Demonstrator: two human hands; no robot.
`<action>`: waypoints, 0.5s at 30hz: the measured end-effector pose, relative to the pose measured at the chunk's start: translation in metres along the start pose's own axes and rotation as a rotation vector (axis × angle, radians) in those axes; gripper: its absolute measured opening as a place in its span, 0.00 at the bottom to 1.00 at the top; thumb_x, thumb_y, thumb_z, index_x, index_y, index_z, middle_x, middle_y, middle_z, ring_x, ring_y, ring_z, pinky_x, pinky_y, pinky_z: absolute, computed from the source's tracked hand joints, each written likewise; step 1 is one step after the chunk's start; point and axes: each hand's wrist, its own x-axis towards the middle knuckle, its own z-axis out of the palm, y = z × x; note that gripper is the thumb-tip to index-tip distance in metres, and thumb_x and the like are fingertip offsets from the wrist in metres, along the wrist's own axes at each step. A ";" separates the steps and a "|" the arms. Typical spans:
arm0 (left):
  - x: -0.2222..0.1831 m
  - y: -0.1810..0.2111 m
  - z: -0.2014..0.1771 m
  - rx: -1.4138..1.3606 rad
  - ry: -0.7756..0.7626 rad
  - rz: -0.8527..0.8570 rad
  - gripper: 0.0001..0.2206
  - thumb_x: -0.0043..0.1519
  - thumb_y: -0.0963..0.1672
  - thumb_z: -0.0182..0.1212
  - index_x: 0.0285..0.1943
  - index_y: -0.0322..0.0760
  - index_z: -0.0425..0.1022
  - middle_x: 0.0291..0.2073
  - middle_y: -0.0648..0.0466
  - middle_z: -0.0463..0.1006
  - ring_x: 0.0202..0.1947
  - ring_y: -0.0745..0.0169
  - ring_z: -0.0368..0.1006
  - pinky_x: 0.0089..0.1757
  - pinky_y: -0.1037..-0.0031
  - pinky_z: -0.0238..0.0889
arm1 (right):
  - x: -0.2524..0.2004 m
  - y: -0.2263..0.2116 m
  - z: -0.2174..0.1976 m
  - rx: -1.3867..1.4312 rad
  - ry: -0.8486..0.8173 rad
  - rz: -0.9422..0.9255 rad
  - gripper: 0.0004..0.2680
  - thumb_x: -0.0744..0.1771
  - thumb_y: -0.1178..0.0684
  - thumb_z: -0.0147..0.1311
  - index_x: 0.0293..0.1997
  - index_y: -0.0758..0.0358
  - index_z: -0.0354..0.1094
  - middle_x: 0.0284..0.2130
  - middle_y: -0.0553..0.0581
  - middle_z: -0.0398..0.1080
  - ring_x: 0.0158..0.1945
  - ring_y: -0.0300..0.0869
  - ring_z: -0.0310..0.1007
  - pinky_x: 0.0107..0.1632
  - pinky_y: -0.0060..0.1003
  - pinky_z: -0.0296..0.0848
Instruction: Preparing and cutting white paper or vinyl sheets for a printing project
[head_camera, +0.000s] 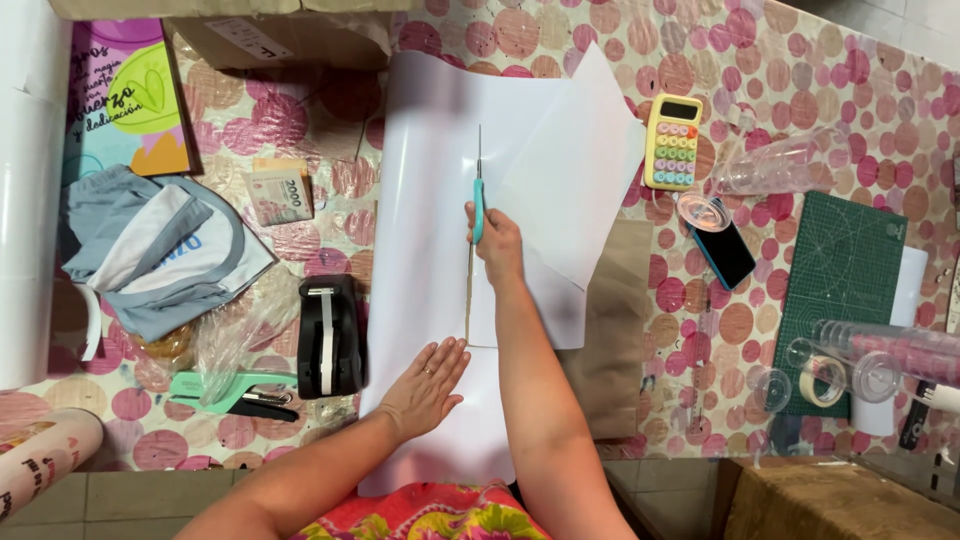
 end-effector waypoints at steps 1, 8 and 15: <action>0.000 0.000 0.000 -0.003 -0.003 0.000 0.33 0.71 0.55 0.29 0.80 0.33 0.39 0.80 0.42 0.38 0.79 0.43 0.28 0.72 0.53 0.22 | 0.003 -0.006 0.002 -0.001 0.006 -0.004 0.13 0.65 0.42 0.65 0.28 0.60 0.70 0.13 0.54 0.66 0.15 0.31 0.54 0.18 0.21 0.52; -0.002 -0.001 -0.002 0.131 0.169 0.009 0.35 0.69 0.55 0.31 0.81 0.31 0.41 0.79 0.41 0.43 0.80 0.42 0.35 0.73 0.52 0.27 | 0.019 -0.031 0.009 0.078 -0.050 -0.002 0.14 0.64 0.40 0.63 0.26 0.58 0.66 0.22 0.50 0.64 0.23 0.32 0.63 0.20 0.26 0.43; 0.000 -0.002 -0.002 0.145 0.151 0.014 0.35 0.69 0.55 0.31 0.80 0.31 0.42 0.79 0.40 0.44 0.79 0.42 0.35 0.73 0.52 0.27 | 0.037 -0.046 0.015 0.020 -0.044 0.022 0.16 0.63 0.39 0.63 0.23 0.56 0.63 0.19 0.50 0.63 0.21 0.32 0.57 0.22 0.27 0.44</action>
